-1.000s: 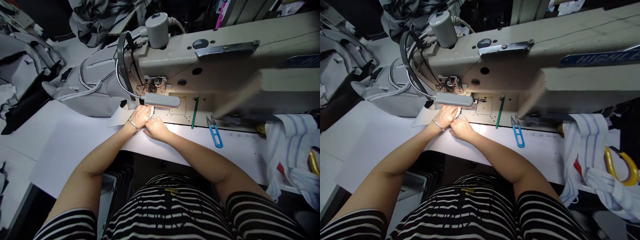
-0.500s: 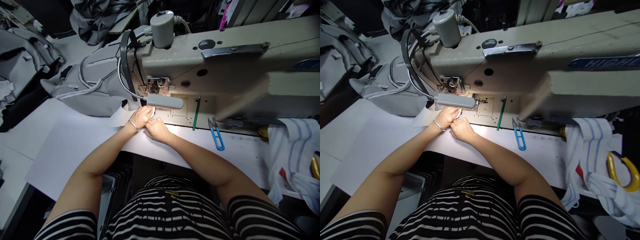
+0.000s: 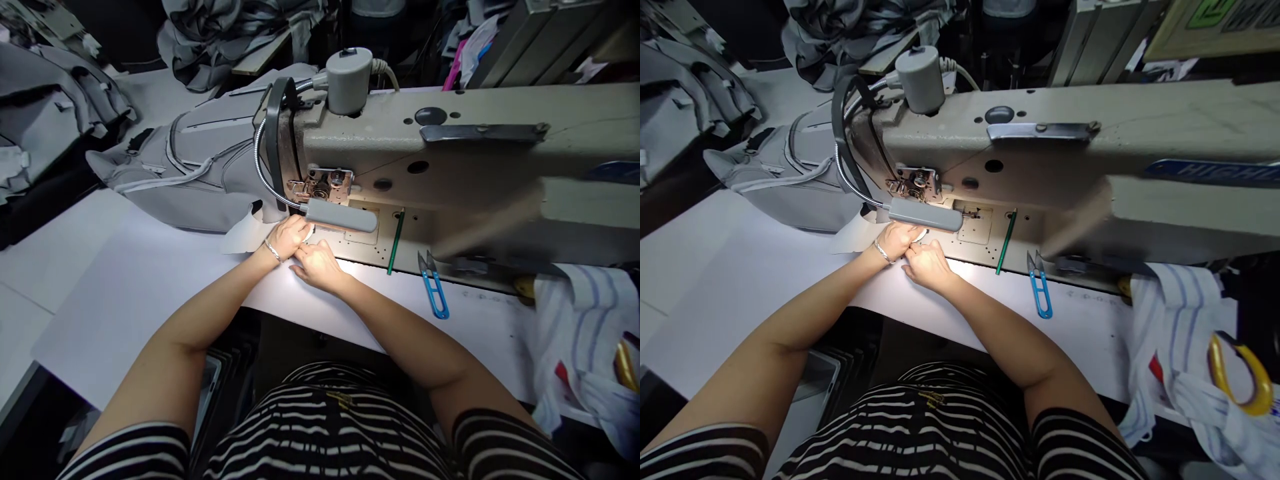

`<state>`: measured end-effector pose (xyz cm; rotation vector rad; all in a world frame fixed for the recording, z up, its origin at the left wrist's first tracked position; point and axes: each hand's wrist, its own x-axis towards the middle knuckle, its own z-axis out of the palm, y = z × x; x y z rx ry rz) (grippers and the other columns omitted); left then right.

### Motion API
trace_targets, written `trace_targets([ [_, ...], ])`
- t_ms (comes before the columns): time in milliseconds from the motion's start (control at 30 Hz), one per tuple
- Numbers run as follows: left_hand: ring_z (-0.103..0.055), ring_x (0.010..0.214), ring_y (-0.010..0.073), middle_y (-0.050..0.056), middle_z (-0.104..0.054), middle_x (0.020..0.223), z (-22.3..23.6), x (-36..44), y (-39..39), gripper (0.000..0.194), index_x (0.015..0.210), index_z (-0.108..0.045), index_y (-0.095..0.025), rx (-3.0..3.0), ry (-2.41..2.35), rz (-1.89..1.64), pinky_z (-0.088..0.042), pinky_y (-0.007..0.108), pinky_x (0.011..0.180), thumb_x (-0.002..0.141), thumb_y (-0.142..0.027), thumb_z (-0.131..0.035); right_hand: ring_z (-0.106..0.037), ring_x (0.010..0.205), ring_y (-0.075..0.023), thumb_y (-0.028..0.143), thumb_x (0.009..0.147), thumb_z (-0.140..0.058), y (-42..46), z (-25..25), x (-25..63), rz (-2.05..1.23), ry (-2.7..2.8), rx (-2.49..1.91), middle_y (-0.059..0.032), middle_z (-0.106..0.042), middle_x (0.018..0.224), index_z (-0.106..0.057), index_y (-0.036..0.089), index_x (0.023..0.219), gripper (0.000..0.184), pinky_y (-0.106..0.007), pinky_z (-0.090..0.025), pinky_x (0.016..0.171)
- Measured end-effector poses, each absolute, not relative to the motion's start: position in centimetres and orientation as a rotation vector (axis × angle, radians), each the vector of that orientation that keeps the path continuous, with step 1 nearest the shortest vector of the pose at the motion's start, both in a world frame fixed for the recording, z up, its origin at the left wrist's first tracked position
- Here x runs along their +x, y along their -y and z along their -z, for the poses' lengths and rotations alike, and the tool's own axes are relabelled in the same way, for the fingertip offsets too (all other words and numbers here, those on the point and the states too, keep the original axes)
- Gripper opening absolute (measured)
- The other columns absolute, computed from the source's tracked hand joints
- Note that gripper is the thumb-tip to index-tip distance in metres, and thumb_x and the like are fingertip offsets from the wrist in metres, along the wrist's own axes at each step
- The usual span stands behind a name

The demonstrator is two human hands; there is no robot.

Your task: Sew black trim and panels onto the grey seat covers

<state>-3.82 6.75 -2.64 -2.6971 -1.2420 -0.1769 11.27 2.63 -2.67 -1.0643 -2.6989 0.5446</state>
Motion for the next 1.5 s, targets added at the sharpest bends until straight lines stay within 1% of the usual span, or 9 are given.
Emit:
trace_targets([
  [100, -0.056, 0.082, 0.0207, 0.009, -0.062, 0.082, 2.3, -3.6, -7.2, 0.029, 0.100, -0.064, -0.014, -2.696, 1.275, 0.168, -0.044, 0.031, 0.072, 0.091, -0.023, -0.038, -0.058, 0.085, -0.0228, 0.033, 0.089, -0.049, -3.1, 2.6, 11.5, -0.547, 2.690, -1.062, -0.0089, -0.064, 0.107, -0.059, 0.015, 0.107, 0.027, -0.035, -0.030, 0.072],
  [267, -0.057, 0.086, 0.0164, 0.006, -0.064, 0.091, 1.8, -3.7, -7.4, 0.030, 0.099, -0.064, -0.016, -2.735, 1.446, 0.254, -0.044, 0.026, 0.075, 0.092, -0.028, -0.038, -0.057, 0.088, -0.0238, 0.035, 0.087, -0.051, -3.3, 2.2, 11.8, -0.559, 2.697, -1.065, -0.0077, -0.064, 0.108, -0.057, 0.017, 0.109, 0.029, -0.035, -0.029, 0.073],
  [433, -0.058, 0.087, 0.0171, 0.006, -0.064, 0.085, 2.1, -4.1, -7.8, 0.024, 0.090, -0.068, -0.017, -2.775, 1.370, 0.331, -0.045, 0.025, 0.071, 0.087, -0.024, -0.046, -0.057, 0.090, -0.0253, 0.037, 0.087, -0.049, -3.5, 1.8, 11.8, -0.574, 2.736, -1.072, -0.0104, -0.062, 0.113, -0.053, 0.017, 0.116, 0.036, -0.035, -0.030, 0.074],
  [567, -0.059, 0.077, 0.0173, 0.006, -0.064, 0.081, 2.5, -4.2, -9.1, 0.017, 0.079, -0.069, -0.016, -2.785, 1.391, 0.317, -0.044, 0.025, 0.063, 0.078, -0.023, -0.053, -0.058, 0.092, -0.0268, 0.039, 0.087, -0.048, -4.0, 1.5, 11.4, -0.525, 2.754, -1.099, -0.0136, -0.056, 0.124, -0.049, 0.016, 0.122, 0.042, -0.036, -0.030, 0.076],
  [733, -0.059, 0.071, 0.0159, 0.004, -0.066, 0.076, 2.4, -4.5, -11.0, 0.018, 0.077, -0.071, -0.016, -2.741, 1.740, 0.442, -0.044, 0.024, 0.063, 0.075, -0.021, -0.053, -0.061, 0.088, -0.0279, 0.042, 0.087, -0.048, -4.5, 1.4, 10.9, -0.460, 2.798, -1.134, -0.0161, -0.058, 0.120, -0.050, 0.014, 0.118, 0.042, -0.038, -0.030, 0.077],
  [833, -0.059, 0.071, 0.0158, 0.003, -0.065, 0.072, 2.2, -4.5, -11.1, 0.017, 0.073, -0.070, -0.016, -2.771, 1.720, 0.456, -0.044, 0.024, 0.063, 0.074, -0.021, -0.054, -0.061, 0.088, -0.0284, 0.042, 0.088, -0.047, -4.5, 1.6, 10.9, -0.428, 2.781, -1.147, -0.0163, -0.062, 0.114, -0.050, 0.013, 0.118, 0.042, -0.038, -0.030, 0.078],
  [1000, -0.058, 0.073, 0.0180, 0.006, -0.061, 0.068, 2.1, -3.9, -9.6, 0.025, 0.065, -0.065, -0.015, -2.792, 1.439, 0.400, -0.044, 0.027, 0.062, 0.080, -0.024, -0.047, -0.059, 0.092, -0.0285, 0.042, 0.090, -0.046, -4.5, 1.9, 11.1, -0.441, 2.786, -1.096, -0.0146, -0.064, 0.112, -0.052, 0.013, 0.116, 0.040, -0.038, -0.029, 0.080],
  [1200, -0.057, 0.070, 0.0179, 0.007, -0.057, 0.063, 2.2, -3.3, -9.4, 0.037, 0.059, -0.058, -0.015, -2.705, 1.468, 0.501, -0.043, 0.029, 0.064, 0.087, -0.025, -0.035, -0.059, 0.094, -0.0276, 0.042, 0.092, -0.043, -5.0, 2.4, 10.9, -0.386, 2.786, -1.103, -0.0155, -0.064, 0.111, -0.055, 0.012, 0.114, 0.039, -0.037, -0.029, 0.081],
  [1500, -0.058, 0.072, 0.0189, 0.007, -0.057, 0.064, 2.3, -3.3, -9.4, 0.033, 0.059, -0.057, -0.015, -2.729, 1.537, 0.534, -0.043, 0.030, 0.065, 0.086, -0.026, -0.041, -0.059, 0.095, -0.0269, 0.040, 0.094, -0.040, -5.2, 2.4, 10.7, -0.367, 2.800, -1.119, -0.0159, -0.063, 0.114, -0.056, 0.012, 0.116, 0.039, -0.036, -0.030, 0.080],
])
